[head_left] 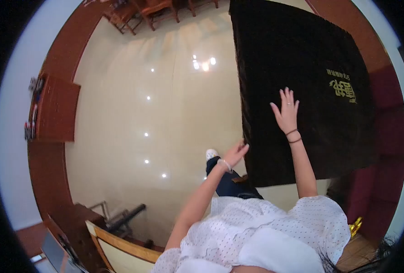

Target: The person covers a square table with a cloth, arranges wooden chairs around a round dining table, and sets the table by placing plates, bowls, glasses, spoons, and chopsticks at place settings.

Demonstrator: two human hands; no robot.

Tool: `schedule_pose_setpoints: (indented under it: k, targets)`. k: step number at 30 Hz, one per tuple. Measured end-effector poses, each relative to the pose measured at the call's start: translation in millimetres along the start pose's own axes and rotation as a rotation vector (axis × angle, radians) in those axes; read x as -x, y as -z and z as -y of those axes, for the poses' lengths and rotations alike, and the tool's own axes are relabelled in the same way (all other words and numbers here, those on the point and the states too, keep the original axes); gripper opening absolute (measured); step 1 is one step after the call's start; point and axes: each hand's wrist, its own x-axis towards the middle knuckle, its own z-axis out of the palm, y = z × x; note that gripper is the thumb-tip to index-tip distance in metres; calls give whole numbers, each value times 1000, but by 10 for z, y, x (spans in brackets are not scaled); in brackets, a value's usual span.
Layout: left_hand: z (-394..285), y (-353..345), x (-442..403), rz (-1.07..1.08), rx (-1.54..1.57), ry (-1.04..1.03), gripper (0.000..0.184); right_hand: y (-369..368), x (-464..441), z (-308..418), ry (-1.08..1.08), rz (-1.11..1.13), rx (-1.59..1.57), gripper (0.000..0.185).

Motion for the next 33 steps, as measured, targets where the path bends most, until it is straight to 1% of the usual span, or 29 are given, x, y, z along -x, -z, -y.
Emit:
schedule_pose_setpoints:
  k: [1,2,3,4,5,6,7,8,9,10,11,13,15,17,18,19,21,22,23,24,25,26,27,28,29,30,31,32,33]
  targets:
    - [-118,51,85,43,19,-54,57,-7,-38,9,-23,-34,5,59]
    - [-120,206,250,129,36,-85,55,38,-164,143,43,-103,0,59]
    - [-105,932,-202,141,58,23,52,-262,-1037,255,53,-74,43,59]
    - [370,1092,199,158,104,205,50,-434,-828,324,33,52,54,59]
    - [736,1672,428,45,120,225,46,-631,-1027,448,38,56,50,59]
    - [968,2125,521,-291,-63,360,44,-814,-1301,361,19,64,84,61]
    - [1049,2426,885,-599,27,458,43,-969,-1381,284,-20,114,145,60]
    - [1470,2708,1310,-897,48,475,36,-1045,-1467,250,-62,132,168,59]
    - [1807,3062,1861,-1073,285,714,36,-1106,-1528,299,-108,144,178,58]
    - [2012,3253,2279,-1153,363,873,37,-1152,-1623,252,-147,139,177,57]
    - [2095,3314,2624,-1157,359,1004,38,-1176,-1697,197,-185,137,181,56]
    - [2100,3346,2988,-1032,279,1179,41,-1174,-1842,77,-260,112,190,55]
    - [2010,3498,2905,-834,162,1245,43,-1226,-1965,214,-334,50,222,49]
    - [1956,3780,2420,-638,39,1255,45,-1248,-2257,280,-420,-81,43,40]
    - [1910,4033,2095,-549,-44,1226,47,-1311,-2470,277,-412,-177,58,33]
    - [1881,4374,1701,-478,-125,1175,48,-1407,-2719,263,-433,-195,72,33]
    - [1758,5094,866,-361,-320,1047,50,-1464,-3152,175,-399,-317,97,33]
    - [1646,5521,344,-305,-418,964,52,-1569,-3437,136,-432,-308,134,36]
    - [1507,5980,-259,-256,-514,867,53,-1700,-3689,150,-552,-174,129,44]
    - [1292,6362,-979,-215,-600,752,54,-1813,-3933,160,-600,-127,140,47]
    - [966,6642,-1866,-183,-658,597,56,-1895,-4144,103,-646,-86,151,51]
    - [528,6745,-2688,-153,-674,443,57,-1981,-4273,14,-700,-36,168,53]
    - [-84,6367,-3530,-162,-669,283,59,-1957,-4192,-149,-719,-36,192,53]
    - [-737,6197,-4288,-93,-641,117,57,-1994,-4245,-166,-741,-42,256,53]
    - [-1277,6002,-4999,-20,-522,10,57,-2014,-4336,-176,-766,-57,314,52]
    - [-1640,5680,-5630,33,-587,-159,59,-2011,-4351,-205,-796,-51,319,52]
    - [-2058,5382,-6150,118,-603,-314,61,-1995,-4429,-207,-842,-62,324,52]
    - [-2383,5081,-6593,179,-719,-482,64,-1970,-4476,-177,-836,-54,308,52]
    - [-2738,4763,-6819,212,-779,-566,64,-1937,-4475,-145,-829,-43,295,51]
